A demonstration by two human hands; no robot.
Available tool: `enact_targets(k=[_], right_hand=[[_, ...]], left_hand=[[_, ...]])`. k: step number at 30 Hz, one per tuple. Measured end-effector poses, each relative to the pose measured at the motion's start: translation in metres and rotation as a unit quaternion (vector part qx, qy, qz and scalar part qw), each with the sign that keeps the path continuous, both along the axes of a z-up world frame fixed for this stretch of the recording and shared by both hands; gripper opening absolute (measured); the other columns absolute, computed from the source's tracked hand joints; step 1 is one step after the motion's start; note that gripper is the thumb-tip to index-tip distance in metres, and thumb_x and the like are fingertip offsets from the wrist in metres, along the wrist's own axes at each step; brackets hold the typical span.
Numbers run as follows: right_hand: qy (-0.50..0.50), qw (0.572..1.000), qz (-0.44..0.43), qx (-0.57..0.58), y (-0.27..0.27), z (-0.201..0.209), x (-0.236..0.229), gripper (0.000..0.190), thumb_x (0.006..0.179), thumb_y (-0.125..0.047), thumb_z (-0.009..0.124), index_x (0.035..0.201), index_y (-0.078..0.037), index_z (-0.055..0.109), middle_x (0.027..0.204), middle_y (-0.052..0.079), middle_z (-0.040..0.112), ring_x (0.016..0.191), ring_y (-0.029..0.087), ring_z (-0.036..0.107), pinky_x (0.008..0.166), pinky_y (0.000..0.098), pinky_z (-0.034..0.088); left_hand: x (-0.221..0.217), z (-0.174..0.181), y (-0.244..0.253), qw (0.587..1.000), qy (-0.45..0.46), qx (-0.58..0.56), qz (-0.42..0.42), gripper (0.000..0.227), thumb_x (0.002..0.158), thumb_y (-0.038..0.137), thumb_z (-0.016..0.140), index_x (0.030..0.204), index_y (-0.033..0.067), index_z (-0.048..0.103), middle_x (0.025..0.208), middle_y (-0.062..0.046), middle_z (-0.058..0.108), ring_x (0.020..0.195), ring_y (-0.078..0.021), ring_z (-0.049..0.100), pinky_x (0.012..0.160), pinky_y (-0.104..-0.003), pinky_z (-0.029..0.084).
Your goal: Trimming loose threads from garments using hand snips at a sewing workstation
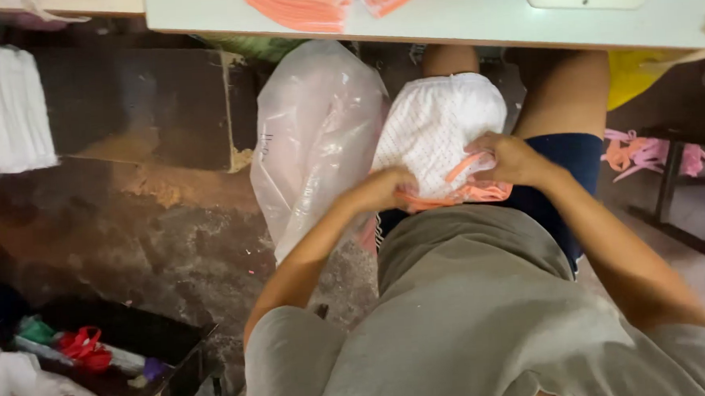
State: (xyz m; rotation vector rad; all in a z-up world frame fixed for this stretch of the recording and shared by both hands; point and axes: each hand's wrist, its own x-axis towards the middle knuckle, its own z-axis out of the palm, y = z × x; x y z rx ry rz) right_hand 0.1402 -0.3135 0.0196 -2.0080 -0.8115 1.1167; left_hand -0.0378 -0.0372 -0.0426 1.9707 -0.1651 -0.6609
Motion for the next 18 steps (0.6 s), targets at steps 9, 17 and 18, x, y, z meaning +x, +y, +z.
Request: enact_targets(k=[9, 17, 18], right_hand=[[0.090, 0.995, -0.048, -0.011, 0.000, 0.002, 0.014, 0.023, 0.078, -0.013, 0.078, 0.083, 0.009, 0.073, 0.070, 0.020, 0.067, 0.072, 0.035, 0.063, 0.067, 0.0446, 0.048], [-0.146, 0.949, -0.263, -0.092, -0.001, -0.156, 0.059, 0.011, 0.088, -0.038, 0.083, 0.094, -0.029, 0.080, 0.075, 0.002, 0.071, 0.073, 0.032, 0.072, 0.061, 0.0433, 0.056], [-0.156, 0.943, -0.283, -0.081, 0.001, -0.145, 0.055, 0.012, 0.092, -0.043, 0.081, 0.094, -0.031, 0.080, 0.074, 0.002, 0.069, 0.069, 0.029, 0.071, 0.057, 0.0424, 0.054]], left_hand=[[0.088, 0.098, 0.025, 0.994, 0.044, -0.095, 0.008, 0.007, 0.086, 0.016, 0.080, 0.093, 0.0150, 0.079, 0.083, -0.008, 0.074, 0.081, -0.0262, 0.071, 0.079, -0.039, 0.055], [0.133, -0.111, 0.042, 0.982, -0.027, 0.027, 0.182, 0.017, 0.082, 0.023, 0.085, 0.097, 0.0184, 0.077, 0.083, -0.005, 0.075, 0.081, -0.0223, 0.076, 0.073, -0.035, 0.059], [0.133, -0.105, 0.041, 0.983, -0.033, 0.037, 0.179, 0.021, 0.081, 0.022, 0.086, 0.099, 0.0175, 0.076, 0.085, -0.008, 0.074, 0.084, -0.0266, 0.076, 0.077, -0.038, 0.060]])
